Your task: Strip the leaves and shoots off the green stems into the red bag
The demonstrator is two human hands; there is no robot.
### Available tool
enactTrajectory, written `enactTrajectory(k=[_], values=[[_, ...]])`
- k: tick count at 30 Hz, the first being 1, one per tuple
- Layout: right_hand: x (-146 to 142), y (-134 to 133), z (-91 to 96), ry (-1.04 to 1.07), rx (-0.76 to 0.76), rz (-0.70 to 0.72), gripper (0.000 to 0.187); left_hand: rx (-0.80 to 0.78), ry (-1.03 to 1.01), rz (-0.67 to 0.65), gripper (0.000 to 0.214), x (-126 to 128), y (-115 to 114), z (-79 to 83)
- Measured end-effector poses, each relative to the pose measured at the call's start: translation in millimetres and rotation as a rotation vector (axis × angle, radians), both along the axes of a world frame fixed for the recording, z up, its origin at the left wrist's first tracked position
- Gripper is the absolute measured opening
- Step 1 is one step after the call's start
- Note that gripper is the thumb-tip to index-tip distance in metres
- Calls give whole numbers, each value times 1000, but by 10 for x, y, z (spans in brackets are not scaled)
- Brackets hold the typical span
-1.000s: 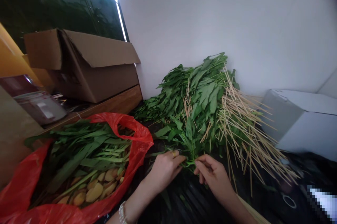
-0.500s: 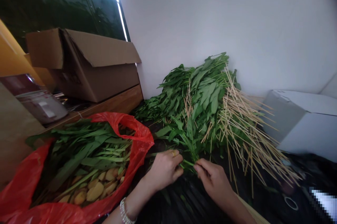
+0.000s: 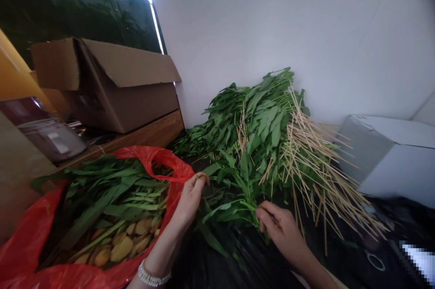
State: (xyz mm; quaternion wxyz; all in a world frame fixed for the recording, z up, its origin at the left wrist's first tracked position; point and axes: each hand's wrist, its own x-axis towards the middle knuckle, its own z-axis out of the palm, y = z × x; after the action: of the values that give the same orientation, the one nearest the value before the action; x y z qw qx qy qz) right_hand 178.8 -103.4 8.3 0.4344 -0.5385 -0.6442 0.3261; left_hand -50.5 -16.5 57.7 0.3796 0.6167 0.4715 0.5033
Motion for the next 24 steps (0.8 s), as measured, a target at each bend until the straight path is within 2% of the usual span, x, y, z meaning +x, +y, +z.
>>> enactTrajectory(k=[3,7,9,13,19,24], values=[[-37,1,-19,-4,-17,50,35,55,2,-110,27,27,-32,62],[-67,-16,-43,-18,-11,81,35,-34,-15,-251,32,131,-77,65],[-65,-22,-41,-34,-3,85,35,-3,95,-300,31,171,-93,64],[-64,-26,-18,-80,25,86,35,161,391,-421,23,230,-131,78],[-70,-21,-23,-147,45,87,35,377,791,-580,24,267,-199,73],[-75,-6,-59,-180,62,84,37,461,1041,-682,23,247,-259,86]])
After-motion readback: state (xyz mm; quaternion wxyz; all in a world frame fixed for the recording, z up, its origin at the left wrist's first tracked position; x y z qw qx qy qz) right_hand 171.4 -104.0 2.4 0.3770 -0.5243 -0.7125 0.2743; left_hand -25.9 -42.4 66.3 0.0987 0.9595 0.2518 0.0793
